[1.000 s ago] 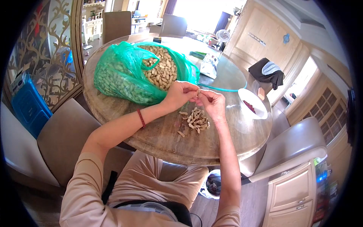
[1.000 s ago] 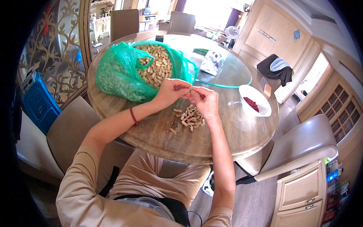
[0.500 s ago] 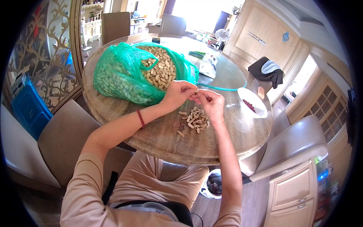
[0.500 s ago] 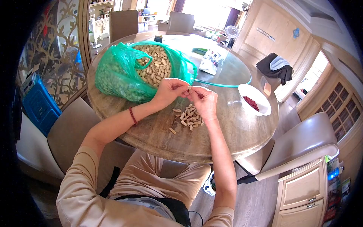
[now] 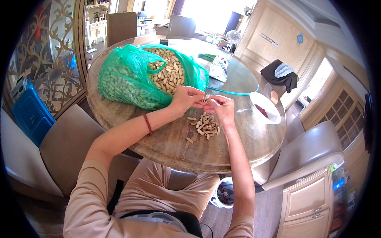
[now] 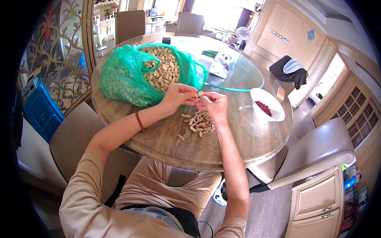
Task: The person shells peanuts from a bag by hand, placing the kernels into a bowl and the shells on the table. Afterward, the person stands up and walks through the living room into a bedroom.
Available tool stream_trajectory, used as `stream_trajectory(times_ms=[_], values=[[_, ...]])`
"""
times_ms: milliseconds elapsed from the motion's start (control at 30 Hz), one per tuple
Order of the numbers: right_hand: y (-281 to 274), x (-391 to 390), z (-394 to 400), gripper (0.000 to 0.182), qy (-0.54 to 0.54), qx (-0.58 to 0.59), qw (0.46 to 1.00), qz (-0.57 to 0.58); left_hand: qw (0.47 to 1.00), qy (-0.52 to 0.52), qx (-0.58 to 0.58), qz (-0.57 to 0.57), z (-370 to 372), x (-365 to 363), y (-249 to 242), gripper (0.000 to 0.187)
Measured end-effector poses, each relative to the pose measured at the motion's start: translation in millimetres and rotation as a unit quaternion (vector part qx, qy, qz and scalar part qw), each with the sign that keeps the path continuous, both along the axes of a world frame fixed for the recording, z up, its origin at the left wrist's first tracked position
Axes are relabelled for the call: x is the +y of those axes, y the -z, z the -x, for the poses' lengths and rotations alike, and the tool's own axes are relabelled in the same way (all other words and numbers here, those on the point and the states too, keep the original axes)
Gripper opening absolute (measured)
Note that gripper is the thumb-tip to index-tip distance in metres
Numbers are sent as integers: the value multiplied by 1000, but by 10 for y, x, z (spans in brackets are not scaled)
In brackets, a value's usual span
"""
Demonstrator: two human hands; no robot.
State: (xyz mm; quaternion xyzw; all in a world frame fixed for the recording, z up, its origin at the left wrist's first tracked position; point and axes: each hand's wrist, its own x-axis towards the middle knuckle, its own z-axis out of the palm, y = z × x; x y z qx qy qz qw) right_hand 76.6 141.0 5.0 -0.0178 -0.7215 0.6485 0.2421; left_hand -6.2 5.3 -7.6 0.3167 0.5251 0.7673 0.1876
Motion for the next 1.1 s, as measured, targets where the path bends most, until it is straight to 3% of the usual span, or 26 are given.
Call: stream_trajectory(times_ms=[167,367,433,467,533,667,833,967,1100], values=[[3,24,-7,10,11,-10,999,29,1000,-9,-29,-4,-30,6,-11,15],[-69,48,-55,9,45,-43,997,-35,1000,12,-23,-11,-31,8,8,15],[-64,77,-47,13,97,-25,982,-158,1000,12,-21,-6,-38,5,4,15],[-63,91,-47,13,97,-25,982,-158,1000,11,-20,-2,-42,4,-1,15],[-85,76,-57,13,162,130,913,-352,1000,9,-21,-7,-51,0,-14,15],[-146,-64,-137,11,137,141,912,-360,1000,14,4,-9,-59,-38,-32,15],[-87,-35,-89,14,134,169,861,-461,1000,-3,-3,3,-59,-33,-37,15],[-61,-25,-80,16,121,141,878,-441,1000,-9,-8,3,-41,-20,-17,15],[-18,-29,-48,15,112,189,870,-442,1000,-7,-20,-10,-68,-36,-44,16]])
